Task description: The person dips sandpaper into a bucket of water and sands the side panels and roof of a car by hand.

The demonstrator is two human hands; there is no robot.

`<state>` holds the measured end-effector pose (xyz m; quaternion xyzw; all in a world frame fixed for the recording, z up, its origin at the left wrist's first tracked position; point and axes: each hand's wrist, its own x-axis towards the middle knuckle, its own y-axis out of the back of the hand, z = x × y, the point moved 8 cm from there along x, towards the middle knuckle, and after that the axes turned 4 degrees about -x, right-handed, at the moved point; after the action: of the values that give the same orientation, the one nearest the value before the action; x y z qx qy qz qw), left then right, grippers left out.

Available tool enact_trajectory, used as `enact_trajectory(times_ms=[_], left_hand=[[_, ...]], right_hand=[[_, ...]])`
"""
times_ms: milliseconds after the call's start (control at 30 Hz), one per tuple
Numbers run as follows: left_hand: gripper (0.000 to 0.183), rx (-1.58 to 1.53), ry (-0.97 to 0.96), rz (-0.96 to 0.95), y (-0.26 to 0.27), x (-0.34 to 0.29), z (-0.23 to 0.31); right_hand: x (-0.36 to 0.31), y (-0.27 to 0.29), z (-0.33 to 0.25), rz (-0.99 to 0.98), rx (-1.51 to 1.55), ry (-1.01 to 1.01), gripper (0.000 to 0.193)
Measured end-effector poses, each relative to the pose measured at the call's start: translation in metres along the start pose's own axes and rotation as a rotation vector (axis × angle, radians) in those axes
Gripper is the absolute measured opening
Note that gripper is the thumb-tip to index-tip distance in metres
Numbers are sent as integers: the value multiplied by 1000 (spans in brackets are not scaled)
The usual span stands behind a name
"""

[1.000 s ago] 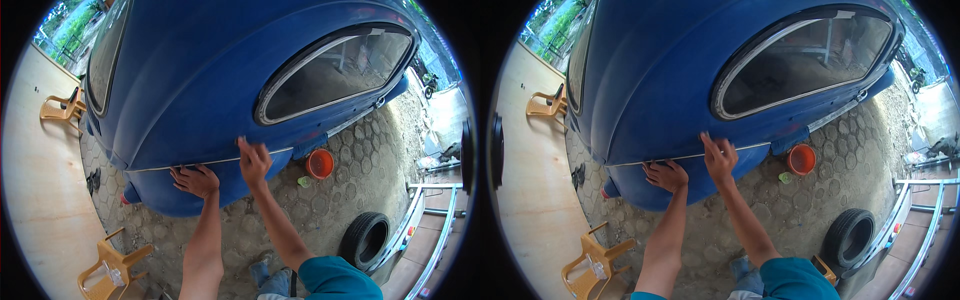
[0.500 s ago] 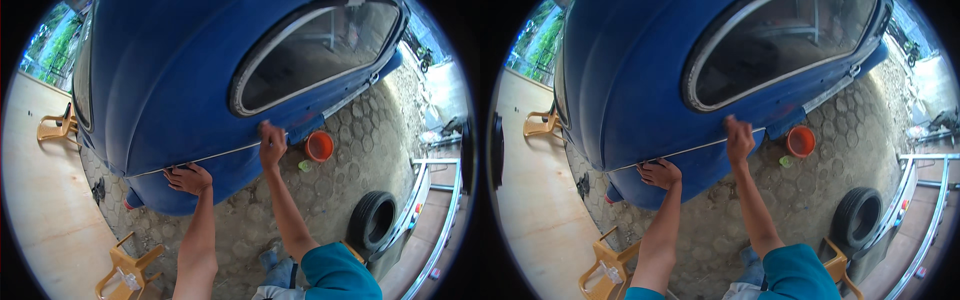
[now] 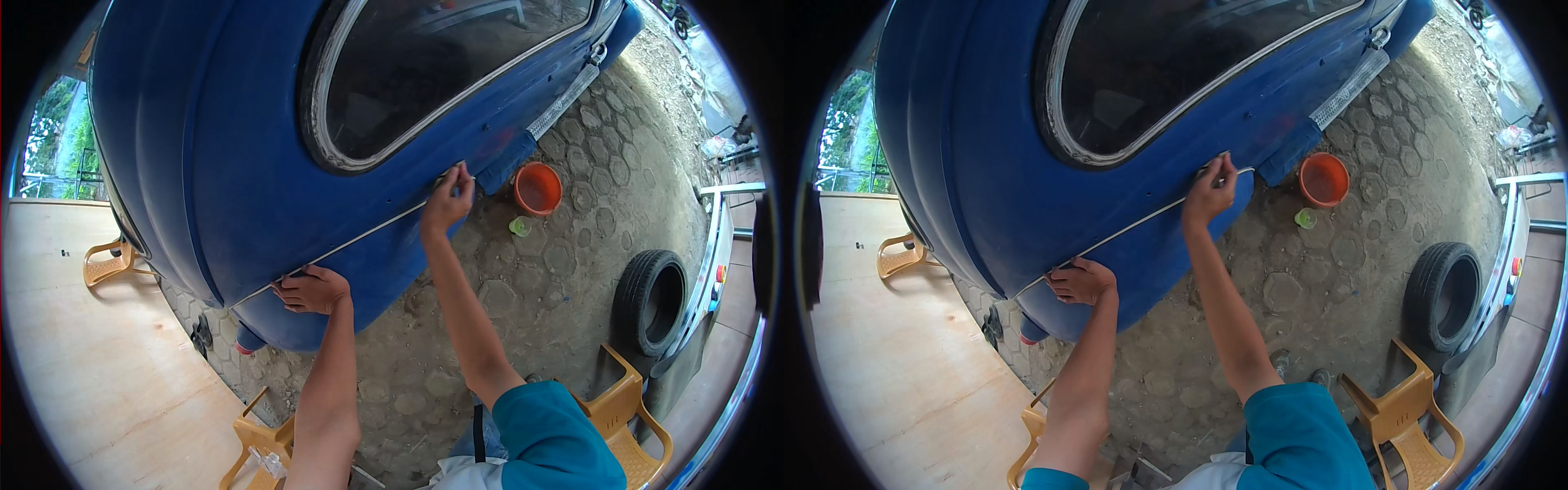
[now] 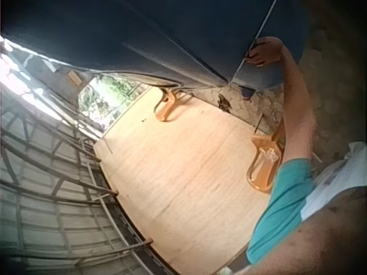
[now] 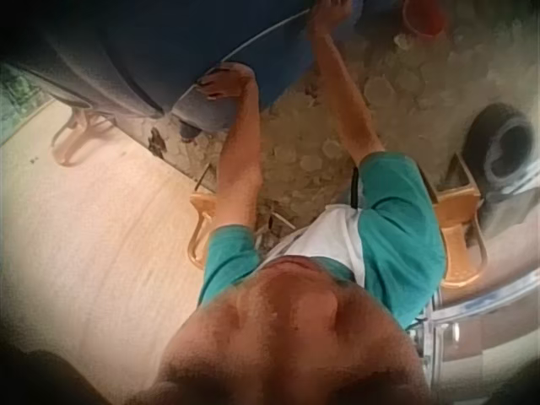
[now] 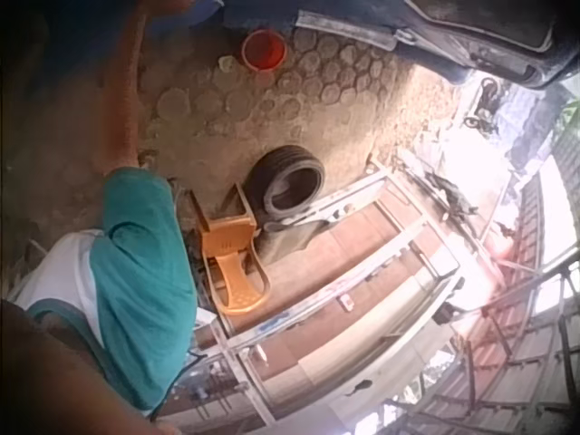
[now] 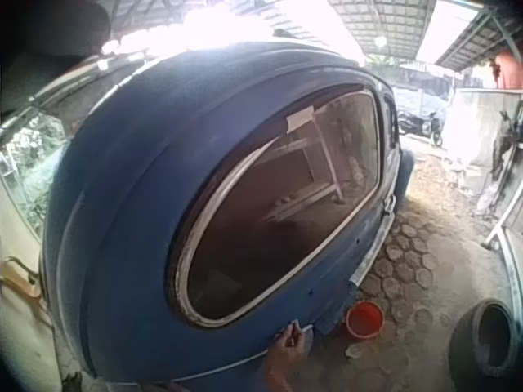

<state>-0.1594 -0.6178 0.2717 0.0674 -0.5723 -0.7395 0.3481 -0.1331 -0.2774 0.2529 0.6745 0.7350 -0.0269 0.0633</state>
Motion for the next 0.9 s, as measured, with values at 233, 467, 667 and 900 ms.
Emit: enact_trajectory(times_ms=[233, 467, 667, 900], left_hand=[[59, 22, 6, 14, 5, 9, -1], [56, 71, 10, 47, 6, 13, -11], [57, 74, 47, -24, 1, -6, 7], [57, 39, -6, 18, 9, 6, -3]], right_hand=[[1, -4, 33, -227, -175, -50, 31], [-54, -1, 22, -162, -91, -5, 35], [51, 7, 56, 51, -400, -217, 38], [-48, 1, 81, -280, -196, -110, 32]])
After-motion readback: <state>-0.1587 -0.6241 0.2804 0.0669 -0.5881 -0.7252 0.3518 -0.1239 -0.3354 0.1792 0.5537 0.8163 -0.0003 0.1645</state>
